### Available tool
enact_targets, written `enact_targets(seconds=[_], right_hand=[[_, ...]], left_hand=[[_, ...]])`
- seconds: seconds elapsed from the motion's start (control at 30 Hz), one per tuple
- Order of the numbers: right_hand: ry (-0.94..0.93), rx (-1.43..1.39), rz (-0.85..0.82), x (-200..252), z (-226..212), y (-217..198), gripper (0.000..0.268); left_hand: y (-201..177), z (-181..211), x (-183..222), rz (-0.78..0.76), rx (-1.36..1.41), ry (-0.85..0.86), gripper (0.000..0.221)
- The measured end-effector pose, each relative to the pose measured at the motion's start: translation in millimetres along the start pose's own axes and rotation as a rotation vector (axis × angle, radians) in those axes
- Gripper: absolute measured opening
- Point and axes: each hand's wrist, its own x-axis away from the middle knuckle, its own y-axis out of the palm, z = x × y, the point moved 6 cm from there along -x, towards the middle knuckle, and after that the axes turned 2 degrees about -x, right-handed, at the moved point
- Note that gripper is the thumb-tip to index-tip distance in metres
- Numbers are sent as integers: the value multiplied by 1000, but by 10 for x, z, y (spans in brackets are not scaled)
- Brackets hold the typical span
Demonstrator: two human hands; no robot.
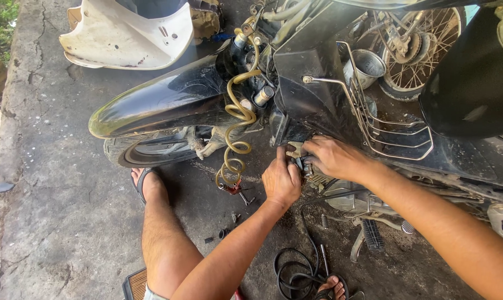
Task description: The person works on the carburetor of a scooter, holding the component and fitting it against the engine intake by hand. They use pliers and a screwdriver to loosen and tighten fasteners, reposition the carburetor, and press it into place on the motorcycle body.
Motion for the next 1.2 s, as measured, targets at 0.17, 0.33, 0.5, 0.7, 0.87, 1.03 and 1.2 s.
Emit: enact_targets(seconds=[0.17, 0.33, 0.5, 0.7, 0.87, 1.03, 1.2], right_hand=[[-130, 98, 187, 43, 91, 152, 31], [-243, 95, 136, 44, 57, 69, 42], [-48, -20, 49, 12, 48, 11, 46], [-61, 168, 19, 69, -101, -2, 24], [-220, 27, 65, 9, 27, 49, 46], [-99, 135, -8, -7, -14, 103, 37], [-112, 112, -75, -10, 31, 105, 41]], left_hand=[[-38, 50, 38, 19, 19, 51, 39], [83, -89, 11, -37, -12, -88, 39], [8, -12, 4, -15, 8, -55, 38], [47, -8, 43, -48, 1, -80, 41], [57, -55, 22, -56, 22, -104, 40], [73, -69, 29, -119, -6, -188, 43], [146, -136, 41, -78, 73, -146, 44]])
